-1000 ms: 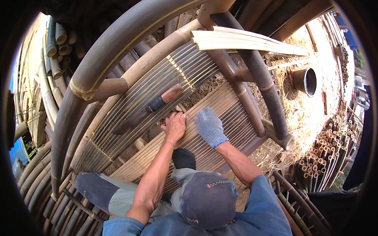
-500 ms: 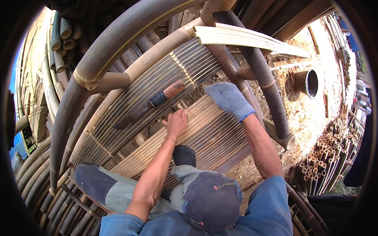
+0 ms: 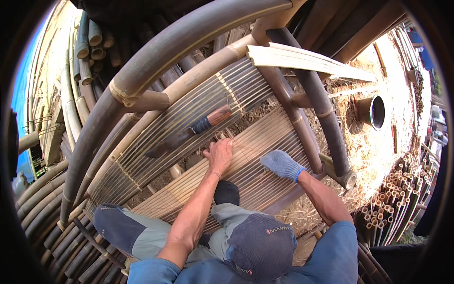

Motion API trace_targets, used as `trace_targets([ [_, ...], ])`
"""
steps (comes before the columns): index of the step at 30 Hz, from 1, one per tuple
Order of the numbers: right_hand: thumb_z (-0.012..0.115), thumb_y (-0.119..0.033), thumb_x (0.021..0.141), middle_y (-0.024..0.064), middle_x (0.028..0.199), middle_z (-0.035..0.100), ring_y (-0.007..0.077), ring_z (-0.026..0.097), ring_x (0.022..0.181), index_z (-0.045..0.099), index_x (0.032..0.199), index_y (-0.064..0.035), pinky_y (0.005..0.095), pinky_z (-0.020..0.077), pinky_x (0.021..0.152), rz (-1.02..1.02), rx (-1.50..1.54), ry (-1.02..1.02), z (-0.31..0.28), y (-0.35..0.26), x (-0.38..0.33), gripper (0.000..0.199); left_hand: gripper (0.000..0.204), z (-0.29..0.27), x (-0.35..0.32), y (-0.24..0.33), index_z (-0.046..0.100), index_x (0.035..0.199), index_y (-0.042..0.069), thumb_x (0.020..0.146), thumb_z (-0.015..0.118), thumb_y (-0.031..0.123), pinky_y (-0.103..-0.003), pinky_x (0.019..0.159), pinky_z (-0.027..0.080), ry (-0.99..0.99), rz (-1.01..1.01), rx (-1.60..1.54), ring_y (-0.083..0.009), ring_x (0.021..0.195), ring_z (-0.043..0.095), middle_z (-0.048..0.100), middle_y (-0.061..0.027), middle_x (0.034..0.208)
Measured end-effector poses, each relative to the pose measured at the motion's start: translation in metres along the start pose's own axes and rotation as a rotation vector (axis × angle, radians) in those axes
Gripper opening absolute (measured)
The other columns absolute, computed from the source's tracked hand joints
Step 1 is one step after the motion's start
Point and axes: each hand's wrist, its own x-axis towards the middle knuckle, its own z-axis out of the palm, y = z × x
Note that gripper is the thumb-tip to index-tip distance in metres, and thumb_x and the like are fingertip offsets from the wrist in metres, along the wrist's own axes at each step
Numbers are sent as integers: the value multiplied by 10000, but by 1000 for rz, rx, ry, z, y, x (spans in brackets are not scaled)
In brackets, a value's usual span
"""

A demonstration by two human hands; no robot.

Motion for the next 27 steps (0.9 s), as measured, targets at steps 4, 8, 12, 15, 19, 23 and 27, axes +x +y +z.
trace_targets([
  [4,482,-209,1005,146,786,654,325,642,748,642,867,-29,392,523,684,241,81,-8,-19,-27,2,278,260,0,-11,-20,656,1195,122,968,571,217,-527,991,315,139,158,-49,-308,1123,519,602,-85,1196],
  [8,492,-141,1005,91,991,671,173,637,851,625,823,-1,336,536,737,524,803,740,-24,-24,-50,266,388,-52,-16,4,595,1250,107,875,678,158,-498,997,365,506,559,110,-306,1136,510,559,-116,1195],
  [12,530,-274,994,74,848,652,228,651,818,628,815,-45,447,567,779,621,1529,858,-19,-6,-181,307,472,-115,26,1,554,1277,90,839,714,165,-469,961,391,426,465,568,-304,1118,526,556,-119,1142],
  [15,604,-297,933,64,758,622,232,612,659,502,676,-128,432,540,634,1080,1261,926,39,11,-311,324,347,-122,53,-18,563,1236,75,889,578,86,-444,839,414,240,572,662,-292,1001,554,545,-117,1022],
  [19,638,-305,853,248,1022,718,377,714,889,644,1082,31,425,546,745,1809,-414,233,136,-3,-451,406,459,-115,72,23,544,1300,77,856,655,115,-430,842,426,290,634,519,-314,1033,541,529,-141,1037],
  [23,629,-350,833,298,1019,691,433,674,1014,693,983,31,482,532,893,1712,-80,-110,164,-38,-399,414,455,-120,112,42,542,1337,68,884,574,92,-423,845,440,483,640,622,-303,1010,544,540,-135,1037],
  [27,595,-398,857,343,1013,673,459,672,990,589,1209,37,502,531,887,1465,-25,-169,88,-96,-226,559,446,-131,138,13,558,1345,57,903,536,111,-401,881,455,586,627,694,-274,1016,561,576,-109,1068],
])
